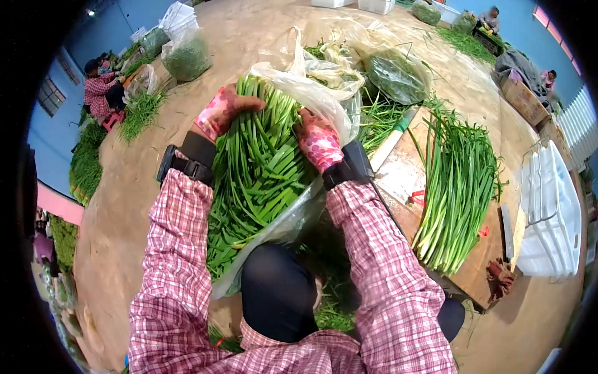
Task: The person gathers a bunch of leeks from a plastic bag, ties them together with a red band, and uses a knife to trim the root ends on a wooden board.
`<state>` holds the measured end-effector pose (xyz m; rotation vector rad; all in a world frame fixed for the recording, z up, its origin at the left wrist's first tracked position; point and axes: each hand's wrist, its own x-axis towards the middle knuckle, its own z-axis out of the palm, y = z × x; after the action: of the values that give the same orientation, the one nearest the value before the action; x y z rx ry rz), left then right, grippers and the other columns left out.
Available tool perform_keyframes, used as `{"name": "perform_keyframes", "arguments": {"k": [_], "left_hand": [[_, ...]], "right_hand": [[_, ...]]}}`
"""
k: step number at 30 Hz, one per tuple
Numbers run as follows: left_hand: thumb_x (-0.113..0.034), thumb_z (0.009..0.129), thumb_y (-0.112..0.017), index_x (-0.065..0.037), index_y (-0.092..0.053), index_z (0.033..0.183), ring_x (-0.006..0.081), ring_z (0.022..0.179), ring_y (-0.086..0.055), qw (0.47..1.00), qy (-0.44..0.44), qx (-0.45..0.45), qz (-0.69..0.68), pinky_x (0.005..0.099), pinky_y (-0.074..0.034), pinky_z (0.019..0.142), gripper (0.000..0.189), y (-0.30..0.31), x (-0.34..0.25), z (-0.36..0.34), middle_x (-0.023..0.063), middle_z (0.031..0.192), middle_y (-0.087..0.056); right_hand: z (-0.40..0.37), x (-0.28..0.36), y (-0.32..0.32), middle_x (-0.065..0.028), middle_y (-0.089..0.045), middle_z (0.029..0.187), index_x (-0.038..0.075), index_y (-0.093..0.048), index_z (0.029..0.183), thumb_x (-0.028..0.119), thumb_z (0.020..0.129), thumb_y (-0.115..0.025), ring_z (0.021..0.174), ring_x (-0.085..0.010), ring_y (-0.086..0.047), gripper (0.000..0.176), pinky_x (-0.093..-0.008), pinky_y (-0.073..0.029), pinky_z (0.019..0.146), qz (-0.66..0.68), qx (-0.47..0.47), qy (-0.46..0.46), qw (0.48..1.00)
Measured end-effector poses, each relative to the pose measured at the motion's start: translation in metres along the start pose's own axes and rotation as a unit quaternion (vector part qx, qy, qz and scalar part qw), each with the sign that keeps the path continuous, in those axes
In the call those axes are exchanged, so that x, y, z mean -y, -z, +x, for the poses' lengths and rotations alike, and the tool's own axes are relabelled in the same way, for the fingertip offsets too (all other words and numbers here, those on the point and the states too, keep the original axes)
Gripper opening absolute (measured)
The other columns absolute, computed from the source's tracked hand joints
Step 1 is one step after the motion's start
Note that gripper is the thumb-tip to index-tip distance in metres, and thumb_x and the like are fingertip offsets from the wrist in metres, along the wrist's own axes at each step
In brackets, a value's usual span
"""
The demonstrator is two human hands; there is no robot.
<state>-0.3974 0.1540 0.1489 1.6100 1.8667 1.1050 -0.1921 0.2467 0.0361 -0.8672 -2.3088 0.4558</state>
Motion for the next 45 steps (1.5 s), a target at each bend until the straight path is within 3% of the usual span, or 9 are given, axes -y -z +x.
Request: {"name": "perform_keyframes", "arguments": {"k": [9, 13, 17, 24, 26, 30, 31, 35, 45], "left_hand": [[-0.02, 0.066, -0.081, 0.006, -0.065, 0.099, 0.019, 0.074, -0.067, 0.982, 0.057, -0.001, -0.182, 0.0316, -0.054, 0.067, 0.045, -0.026, -0.01, -0.002, 0.0116, 0.085, -0.069], [-0.032, 0.059, -0.084, 0.009, -0.061, 0.107, 0.0255, 0.082, -0.069, 0.987, 0.027, -0.109, 0.112, 0.0337, -0.054, 0.073, 0.067, -0.043, -0.012, 0.009, 0.0229, 0.088, -0.069], [-0.027, 0.062, -0.082, 0.008, -0.066, 0.092, 0.0186, 0.068, -0.066, 0.986, 0.035, -0.067, -0.148, 0.0325, -0.053, 0.062, 0.049, -0.041, -0.011, -0.004, 0.0144, 0.078, -0.069], [-0.022, 0.065, -0.084, 0.008, -0.065, 0.088, 0.0151, 0.058, -0.062, 0.991, 0.053, 0.02, -0.124, 0.0301, -0.051, 0.053, 0.042, -0.027, -0.012, -0.004, 0.0082, 0.071, -0.066], [-0.017, 0.071, -0.078, 0.0, -0.067, 0.094, 0.013, 0.075, -0.063, 0.984, 0.046, 0.087, -0.151, 0.0252, -0.05, 0.07, 0.031, -0.023, -0.016, -0.014, 0.0054, 0.084, -0.068], [-0.016, 0.071, -0.073, 0.0, -0.065, 0.103, 0.013, 0.08, -0.062, 0.968, 0.018, 0.082, -0.238, 0.0268, -0.049, 0.074, 0.037, -0.003, -0.023, -0.033, 0.0048, 0.088, -0.067], [-0.017, 0.07, -0.074, -0.001, -0.065, 0.103, 0.0127, 0.08, -0.061, 0.97, 0.017, 0.074, -0.233, 0.0268, -0.049, 0.074, 0.037, -0.003, -0.024, -0.036, 0.0043, 0.088, -0.066], [-0.014, 0.07, -0.074, -0.001, -0.064, 0.103, 0.0125, 0.077, -0.061, 0.975, 0.012, 0.019, -0.223, 0.0266, -0.049, 0.072, 0.036, -0.013, -0.034, -0.049, 0.0037, 0.089, -0.066], [-0.017, 0.083, -0.066, -0.004, -0.055, 0.111, 0.021, 0.087, -0.064, 0.922, -0.188, -0.122, -0.317, 0.0363, -0.056, 0.079, 0.032, 0.098, -0.081, -0.114, 0.0086, 0.093, -0.061]], "right_hand": [[0.023, 0.03, 0.005, -0.0193, -0.058, 0.126, 0.005, -0.062, 0.119, 0.008, 0.083, -0.059, 0.12, -0.0355, -0.052, 0.037, -0.0392, -0.041, 0.102, 0.347, -0.048, -0.051, 0.935], [0.02, 0.031, 0.011, -0.0176, -0.059, 0.125, 0.008, -0.063, 0.12, 0.006, 0.081, -0.058, 0.118, -0.0344, -0.053, 0.04, -0.0395, -0.041, 0.102, 0.235, -0.097, 0.03, 0.967], [0.013, 0.037, 0.027, -0.0104, -0.051, 0.138, 0.014, -0.054, 0.132, 0.026, 0.087, -0.062, 0.124, -0.0376, -0.047, 0.048, -0.043, -0.039, 0.104, -0.081, -0.105, 0.089, 0.987], [0.068, 0.022, 0.098, -0.0122, -0.055, 0.132, 0.011, -0.055, 0.131, 0.028, 0.087, -0.069, 0.124, -0.0235, -0.05, 0.05, -0.0353, -0.044, 0.1, 0.187, 0.045, 0.05, 0.98], [0.1, -0.023, 0.097, -0.0147, -0.064, 0.11, 0.0, -0.061, 0.114, 0.02, 0.088, -0.069, 0.105, -0.0208, -0.06, 0.033, -0.0314, -0.05, 0.091, 0.694, 0.059, -0.365, 0.618], [0.067, -0.006, 0.124, -0.0019, -0.058, 0.06, 0.002, -0.065, 0.083, 0.038, 0.095, -0.056, 0.055, -0.0138, -0.056, 0.039, -0.0295, -0.047, 0.056, 0.32, 0.158, -0.227, 0.906], [0.065, 0.003, 0.107, -0.0037, -0.061, 0.062, 0.004, -0.066, 0.083, 0.036, 0.095, -0.057, 0.05, -0.0156, -0.055, 0.035, -0.0327, -0.047, 0.052, 0.106, -0.008, -0.076, 0.991], [0.037, 0.061, 0.056, -0.0079, -0.056, 0.131, 0.009, -0.064, 0.11, 0.01, 0.076, -0.06, 0.132, -0.0287, -0.042, 0.034, -0.0485, -0.029, 0.113, -0.21, -0.079, 0.344, 0.912], [0.014, -0.016, -0.039, 0.0006, -0.061, 0.125, 0.018, -0.065, 0.113, 0.027, 0.093, -0.05, 0.127, -0.0202, -0.047, 0.026, -0.0465, -0.023, 0.112, -0.108, 0.034, 0.251, 0.961]]}}
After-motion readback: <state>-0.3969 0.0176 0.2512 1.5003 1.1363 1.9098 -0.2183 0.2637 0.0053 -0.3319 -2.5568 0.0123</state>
